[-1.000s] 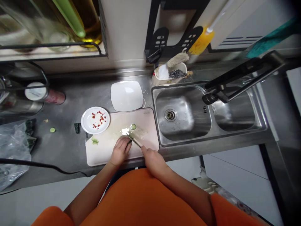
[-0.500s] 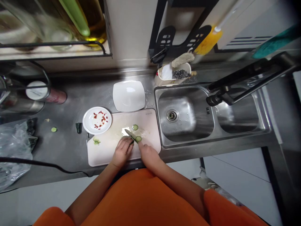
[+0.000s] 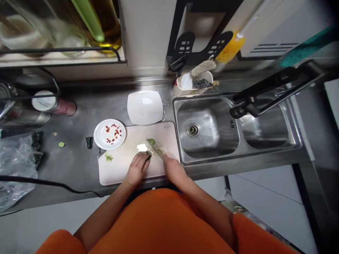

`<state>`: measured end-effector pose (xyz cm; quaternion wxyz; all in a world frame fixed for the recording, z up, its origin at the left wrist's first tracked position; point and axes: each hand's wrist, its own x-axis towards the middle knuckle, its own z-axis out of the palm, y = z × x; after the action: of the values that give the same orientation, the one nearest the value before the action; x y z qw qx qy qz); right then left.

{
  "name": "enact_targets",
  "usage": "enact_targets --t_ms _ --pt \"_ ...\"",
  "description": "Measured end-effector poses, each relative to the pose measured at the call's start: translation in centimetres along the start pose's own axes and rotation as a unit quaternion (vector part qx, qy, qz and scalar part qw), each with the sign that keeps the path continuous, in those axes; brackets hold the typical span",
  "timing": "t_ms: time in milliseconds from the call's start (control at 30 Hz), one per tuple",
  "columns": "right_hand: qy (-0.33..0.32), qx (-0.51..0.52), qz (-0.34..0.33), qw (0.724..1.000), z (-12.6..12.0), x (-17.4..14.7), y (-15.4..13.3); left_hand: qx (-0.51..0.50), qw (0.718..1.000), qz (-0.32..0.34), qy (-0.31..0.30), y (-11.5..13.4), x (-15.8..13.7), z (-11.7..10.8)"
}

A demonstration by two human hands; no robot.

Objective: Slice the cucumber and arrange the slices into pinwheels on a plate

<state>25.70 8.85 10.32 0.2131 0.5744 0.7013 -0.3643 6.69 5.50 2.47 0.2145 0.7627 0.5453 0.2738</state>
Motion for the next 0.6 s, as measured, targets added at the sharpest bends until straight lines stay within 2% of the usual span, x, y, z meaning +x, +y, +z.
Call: enact_targets --t_ms 267,600 --pt "0.0 -0.059 -0.007 0.998 -0.2 -2.5 -0.7 0.0 1.0 0.003 0.003 0.1 0.0 -0.1" --pt "-0.032 -0.053 -0.008 0.998 0.0 -4.3 -0.9 0.021 1.0 0.007 0.018 0.4 0.0 -0.2"
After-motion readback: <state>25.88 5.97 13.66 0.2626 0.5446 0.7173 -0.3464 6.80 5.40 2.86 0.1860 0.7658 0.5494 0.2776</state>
